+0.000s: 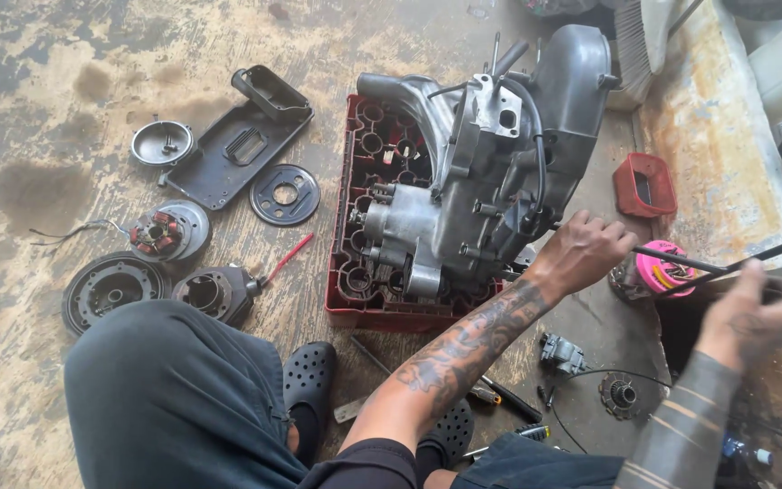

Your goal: Disassembling and adjusting a motorcycle engine casing using a T-handle wrench and a rubber mallet.

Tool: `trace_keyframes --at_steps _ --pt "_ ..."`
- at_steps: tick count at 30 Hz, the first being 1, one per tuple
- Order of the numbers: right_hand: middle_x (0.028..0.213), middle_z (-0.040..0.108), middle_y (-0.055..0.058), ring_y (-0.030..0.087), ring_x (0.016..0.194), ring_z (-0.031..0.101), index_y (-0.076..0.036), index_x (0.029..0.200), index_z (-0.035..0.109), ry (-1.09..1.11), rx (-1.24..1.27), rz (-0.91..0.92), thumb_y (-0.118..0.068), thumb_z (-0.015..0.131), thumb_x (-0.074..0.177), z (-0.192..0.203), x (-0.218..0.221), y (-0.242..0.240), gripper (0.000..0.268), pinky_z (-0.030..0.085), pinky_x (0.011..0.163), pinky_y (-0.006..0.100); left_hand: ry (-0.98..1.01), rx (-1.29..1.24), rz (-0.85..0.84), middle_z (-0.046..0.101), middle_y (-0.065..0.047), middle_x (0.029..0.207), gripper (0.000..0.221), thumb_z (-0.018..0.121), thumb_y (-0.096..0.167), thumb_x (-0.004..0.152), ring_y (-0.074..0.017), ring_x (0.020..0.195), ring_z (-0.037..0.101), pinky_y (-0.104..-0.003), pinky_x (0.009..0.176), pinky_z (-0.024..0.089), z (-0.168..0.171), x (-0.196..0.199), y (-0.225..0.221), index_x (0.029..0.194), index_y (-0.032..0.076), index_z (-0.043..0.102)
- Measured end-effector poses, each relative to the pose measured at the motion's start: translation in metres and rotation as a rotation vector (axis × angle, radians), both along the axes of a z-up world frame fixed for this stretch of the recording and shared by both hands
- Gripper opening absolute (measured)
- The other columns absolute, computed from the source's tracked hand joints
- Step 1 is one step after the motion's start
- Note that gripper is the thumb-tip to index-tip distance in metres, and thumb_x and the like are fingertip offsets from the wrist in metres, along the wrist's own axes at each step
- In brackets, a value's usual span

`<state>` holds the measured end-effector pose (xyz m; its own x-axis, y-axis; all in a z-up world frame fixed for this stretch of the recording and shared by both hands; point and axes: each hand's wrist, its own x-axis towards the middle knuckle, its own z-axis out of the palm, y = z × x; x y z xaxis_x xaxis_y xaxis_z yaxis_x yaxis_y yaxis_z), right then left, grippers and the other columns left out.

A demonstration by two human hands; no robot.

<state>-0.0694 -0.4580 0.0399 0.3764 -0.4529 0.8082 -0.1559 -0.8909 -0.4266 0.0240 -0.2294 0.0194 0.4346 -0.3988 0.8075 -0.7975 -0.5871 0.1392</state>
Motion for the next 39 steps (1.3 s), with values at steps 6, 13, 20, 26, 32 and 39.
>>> trace_keyframes --at_steps 6,13,20,26,32,39 --pt "0.120 0.073 0.006 0.012 0.110 0.068 -0.012 0.128 0.069 0.306 0.560 0.320 -0.038 0.039 0.117 0.014 -0.017 0.016 0.040 0.052 0.095 0.025 0.053 -0.060 -0.058 0.066 -0.003 0.078 0.014 0.061 0.002 0.096 -0.0265 0.065 0.068 -0.039 0.063 0.045 0.012 0.001 -0.004 0.087 0.014 0.061" --pt "0.120 0.067 0.032 0.034 0.085 0.070 0.017 0.148 0.057 0.101 0.226 0.563 0.014 0.055 0.098 0.004 0.006 -0.022 0.050 0.061 0.079 0.037 0.095 -0.022 -0.168 0.061 -0.003 0.066 0.021 0.056 0.000 0.096 -0.0199 0.053 0.061 -0.037 0.060 0.050 0.006 0.016 -0.010 0.078 0.010 0.057" --pt "0.112 0.066 0.014 0.023 0.097 0.065 -0.005 0.134 0.058 0.602 0.759 0.627 -0.042 0.034 0.130 -0.030 0.009 -0.190 0.044 0.051 0.081 0.031 -0.036 -0.049 -0.122 0.059 0.000 0.060 0.013 0.058 0.006 0.097 -0.0218 0.051 0.052 -0.037 0.065 0.045 0.012 0.012 -0.001 0.089 0.015 0.057" --pt "0.161 0.035 0.027 0.051 0.124 0.044 0.006 0.166 0.027 0.645 0.618 0.801 0.015 0.037 0.108 0.042 -0.013 -0.078 0.060 0.042 0.094 0.058 -0.018 -0.002 -0.279 0.055 -0.001 0.049 0.019 0.050 -0.006 0.085 -0.0250 0.043 0.048 -0.043 0.085 0.050 0.010 0.021 -0.002 0.076 0.011 0.053" --pt "0.168 0.038 0.008 0.027 0.138 0.047 -0.005 0.151 0.043 0.712 0.821 0.676 0.009 0.046 0.096 0.072 -0.026 -0.027 0.057 0.041 0.113 0.031 0.123 0.033 -0.372 0.047 0.004 0.042 0.020 0.049 -0.003 0.079 -0.0231 0.034 0.040 -0.049 0.084 0.051 0.001 0.032 -0.016 0.067 0.013 0.049" --pt "0.172 0.045 0.005 0.026 0.173 0.037 -0.012 0.138 0.054 0.544 0.804 0.962 0.002 0.051 0.094 0.025 -0.015 -0.089 0.047 0.041 0.132 0.050 0.448 0.120 -0.360 0.061 -0.003 0.055 0.007 0.046 0.010 0.082 -0.0245 0.041 0.053 -0.043 0.046 0.040 0.025 0.025 -0.004 0.076 0.012 0.049"
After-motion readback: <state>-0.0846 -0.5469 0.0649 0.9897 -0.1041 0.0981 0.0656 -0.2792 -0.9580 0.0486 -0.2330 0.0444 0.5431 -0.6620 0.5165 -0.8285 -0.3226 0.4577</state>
